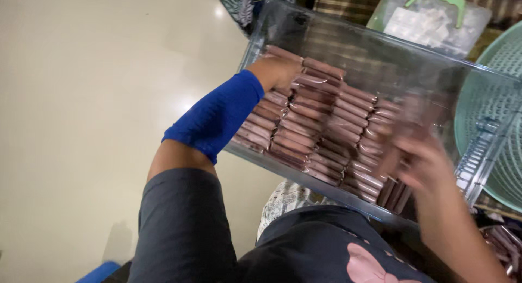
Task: The person uses scissors to cut long, linked sausages into individual pieces over a metal pot. After cutting, the person transfers the pieces into a clear plastic container and arranges them in neat rows.
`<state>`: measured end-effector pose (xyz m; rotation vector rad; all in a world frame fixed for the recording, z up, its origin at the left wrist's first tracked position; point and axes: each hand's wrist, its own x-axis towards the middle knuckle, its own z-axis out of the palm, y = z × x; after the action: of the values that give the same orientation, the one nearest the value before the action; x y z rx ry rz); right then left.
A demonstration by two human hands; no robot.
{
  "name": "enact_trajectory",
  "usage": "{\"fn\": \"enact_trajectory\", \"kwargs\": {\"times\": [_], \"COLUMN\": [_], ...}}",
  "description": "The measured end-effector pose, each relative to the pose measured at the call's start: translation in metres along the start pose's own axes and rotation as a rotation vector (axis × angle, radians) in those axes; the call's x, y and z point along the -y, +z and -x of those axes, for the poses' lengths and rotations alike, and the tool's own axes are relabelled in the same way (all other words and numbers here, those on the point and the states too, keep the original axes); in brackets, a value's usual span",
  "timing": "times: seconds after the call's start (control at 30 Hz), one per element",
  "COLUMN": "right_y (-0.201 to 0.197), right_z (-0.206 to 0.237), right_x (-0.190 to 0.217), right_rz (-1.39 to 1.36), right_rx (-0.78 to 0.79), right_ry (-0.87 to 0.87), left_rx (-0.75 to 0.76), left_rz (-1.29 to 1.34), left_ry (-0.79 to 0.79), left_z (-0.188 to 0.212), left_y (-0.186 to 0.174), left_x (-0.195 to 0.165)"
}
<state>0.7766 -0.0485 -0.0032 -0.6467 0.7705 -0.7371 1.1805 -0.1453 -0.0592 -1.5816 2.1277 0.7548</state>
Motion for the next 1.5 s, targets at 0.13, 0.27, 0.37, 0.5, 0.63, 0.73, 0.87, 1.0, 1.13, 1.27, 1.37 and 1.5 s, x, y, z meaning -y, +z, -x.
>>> {"fn": "enact_trajectory", "kwargs": {"times": [0.13,0.27,0.37,0.5,0.63,0.73,0.87,1.0,1.13,1.27,1.37,1.5], "right_y": [0.043,0.048,0.039,0.024,0.015,0.017,0.022,0.023,0.021,0.022,0.024,0.027], "right_z": [-0.047,-0.057,-0.054,-0.042,-0.046,-0.050,-0.052,-0.051,-0.052,-0.052,-0.052,-0.052], "right_x": [-0.021,-0.036,-0.040,-0.041,-0.037,-0.035,-0.032,-0.028,-0.028,-0.029,-0.028,-0.028], "right_rz": [0.091,0.143,0.202,0.165,0.038,0.050,0.094,0.102,0.122,0.135,0.147,0.161], "right_rx": [-0.024,-0.073,-0.135,-0.134,-0.030,-0.078,-0.119,-0.096,-0.129,-0.130,-0.111,-0.172], "right_ry": [0.186,0.201,0.226,0.188,0.140,0.135,0.130,0.092,0.096,0.097,0.095,0.129], "left_rx": [-0.080,-0.156,-0.238,-0.325,-0.373,-0.487,-0.563,-0.507,-0.339,-0.312,-0.385,-0.415], "left_rz": [-0.015,0.028,0.061,0.107,0.173,0.238,0.214,0.040,-0.107,-0.185,-0.341,-0.185], "left_ry": [0.117,0.100,0.074,0.072,0.152,0.198,0.299,0.225,0.097,0.073,0.096,0.146], "left_z": [-0.019,-0.028,-0.026,-0.013,0.000,-0.001,-0.016,-0.021,-0.003,0.009,0.011,0.018], "left_y": [0.005,0.013,0.019,0.018,0.007,0.001,-0.004,0.006,0.031,0.047,0.053,0.058], "left_x": [0.018,0.031,0.037,0.043,0.046,0.035,0.019,0.017,0.023,0.024,0.028,0.047]}}
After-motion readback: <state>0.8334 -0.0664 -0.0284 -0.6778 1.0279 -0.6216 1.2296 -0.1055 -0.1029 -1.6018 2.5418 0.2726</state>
